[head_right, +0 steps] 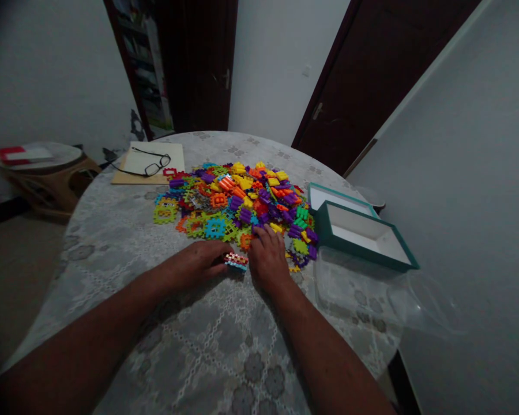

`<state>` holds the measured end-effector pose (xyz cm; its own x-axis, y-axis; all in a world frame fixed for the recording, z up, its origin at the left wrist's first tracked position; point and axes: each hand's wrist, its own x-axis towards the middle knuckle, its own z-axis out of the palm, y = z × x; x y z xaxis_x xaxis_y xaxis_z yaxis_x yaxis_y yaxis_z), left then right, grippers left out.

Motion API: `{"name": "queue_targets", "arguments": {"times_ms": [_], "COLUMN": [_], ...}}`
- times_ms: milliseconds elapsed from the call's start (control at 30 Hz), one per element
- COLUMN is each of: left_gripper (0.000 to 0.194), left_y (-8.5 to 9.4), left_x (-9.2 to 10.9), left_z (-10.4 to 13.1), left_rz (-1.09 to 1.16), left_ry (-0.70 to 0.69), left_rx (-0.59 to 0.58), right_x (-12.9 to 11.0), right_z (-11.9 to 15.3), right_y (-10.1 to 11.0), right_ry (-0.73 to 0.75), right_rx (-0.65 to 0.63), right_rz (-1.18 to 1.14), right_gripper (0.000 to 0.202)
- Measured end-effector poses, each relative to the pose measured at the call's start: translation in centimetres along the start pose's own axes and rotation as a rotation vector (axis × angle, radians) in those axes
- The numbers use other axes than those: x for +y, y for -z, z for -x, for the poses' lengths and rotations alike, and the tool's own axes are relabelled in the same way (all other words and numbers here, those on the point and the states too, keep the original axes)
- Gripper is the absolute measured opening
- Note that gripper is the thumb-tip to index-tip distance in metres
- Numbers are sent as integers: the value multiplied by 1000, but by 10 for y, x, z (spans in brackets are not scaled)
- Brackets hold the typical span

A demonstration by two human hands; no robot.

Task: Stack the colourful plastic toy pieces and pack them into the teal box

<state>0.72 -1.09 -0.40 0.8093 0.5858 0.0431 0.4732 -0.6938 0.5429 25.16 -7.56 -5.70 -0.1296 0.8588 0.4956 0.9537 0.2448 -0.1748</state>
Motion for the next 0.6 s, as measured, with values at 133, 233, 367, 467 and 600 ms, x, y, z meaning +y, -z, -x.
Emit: {"name": "queue_targets", "arguments": {"times_ms": [133, 233, 367, 467, 600], "left_gripper": [12, 14, 19, 26, 30], "left_y": [-1, 0, -1, -4, -5], "left_x": [-1, 1, 1, -1, -5], "left_z": [1, 2, 1, -1, -1], "left_rz": [6, 26, 41, 43, 54], "left_ry": [-17, -15, -20, -26, -45], "left_rx": [19, 21, 24, 34, 45], "right_x": [2, 3, 1, -5, -12], "right_z": [-3, -2, 5, 7, 6], "right_y": [10, 19, 27, 28, 28], "right_ry": [44, 35, 29, 23, -4], "right_rx": [137, 151, 82, 9, -56], "right_rz": [-133, -186, -245, -373, -518], "right_gripper": [22, 25, 25, 22, 22]}}
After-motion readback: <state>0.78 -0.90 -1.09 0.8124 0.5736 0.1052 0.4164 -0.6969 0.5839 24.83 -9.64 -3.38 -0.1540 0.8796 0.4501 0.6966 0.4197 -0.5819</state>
